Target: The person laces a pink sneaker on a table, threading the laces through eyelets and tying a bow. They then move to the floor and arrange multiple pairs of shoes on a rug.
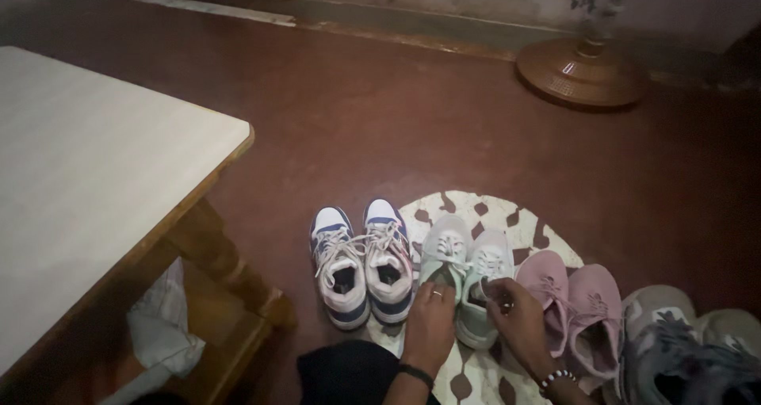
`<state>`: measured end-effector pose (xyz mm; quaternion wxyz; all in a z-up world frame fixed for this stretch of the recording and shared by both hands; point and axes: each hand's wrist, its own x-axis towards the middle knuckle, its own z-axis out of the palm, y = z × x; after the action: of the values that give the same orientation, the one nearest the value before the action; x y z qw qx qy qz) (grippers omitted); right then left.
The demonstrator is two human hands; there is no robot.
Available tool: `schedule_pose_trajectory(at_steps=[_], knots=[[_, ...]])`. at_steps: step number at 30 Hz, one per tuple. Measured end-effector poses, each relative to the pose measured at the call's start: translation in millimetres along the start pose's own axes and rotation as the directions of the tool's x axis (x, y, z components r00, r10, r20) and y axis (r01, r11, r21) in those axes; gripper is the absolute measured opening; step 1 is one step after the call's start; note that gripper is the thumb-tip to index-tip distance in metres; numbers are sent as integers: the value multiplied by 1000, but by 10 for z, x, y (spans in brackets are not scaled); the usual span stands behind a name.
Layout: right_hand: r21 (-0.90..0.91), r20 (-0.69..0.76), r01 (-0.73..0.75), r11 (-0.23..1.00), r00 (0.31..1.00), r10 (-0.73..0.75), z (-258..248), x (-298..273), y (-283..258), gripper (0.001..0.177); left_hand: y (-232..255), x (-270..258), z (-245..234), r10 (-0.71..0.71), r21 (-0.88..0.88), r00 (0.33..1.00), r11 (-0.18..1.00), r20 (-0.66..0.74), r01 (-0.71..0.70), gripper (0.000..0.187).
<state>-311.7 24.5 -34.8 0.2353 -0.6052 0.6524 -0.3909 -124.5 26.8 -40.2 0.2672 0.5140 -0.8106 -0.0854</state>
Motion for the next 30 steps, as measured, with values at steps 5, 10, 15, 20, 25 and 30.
schedule_pose_trajectory(at_steps=[5,10,15,20,25,30], knots=[[28,-40,58,998,998,-57,30,24,-105,27,-15,-45,32,52,29,992,998,-118,-49,39],[-33,18,259,965,966,-259,143,89,-322,30,4,-178,-60,31,-66,995,997,-94,-37,41],[-176,334,359,917,898,-287,284,217,-600,27,23,-315,-125,6,-146,999,989,-44,-12,43],[-421,523,404,812,840,-146,369,259,-856,38,-18,-373,-139,31,-191,995,980,-99,-50,36],[-349,602,459,817,778,-179,441,347,-633,20,32,-403,-171,48,-153,990,986,-135,-69,38],[-578,666,565,588,744,-60,710,434,-324,19,65,-403,-298,18,4,978,1000,206,-19,34]])
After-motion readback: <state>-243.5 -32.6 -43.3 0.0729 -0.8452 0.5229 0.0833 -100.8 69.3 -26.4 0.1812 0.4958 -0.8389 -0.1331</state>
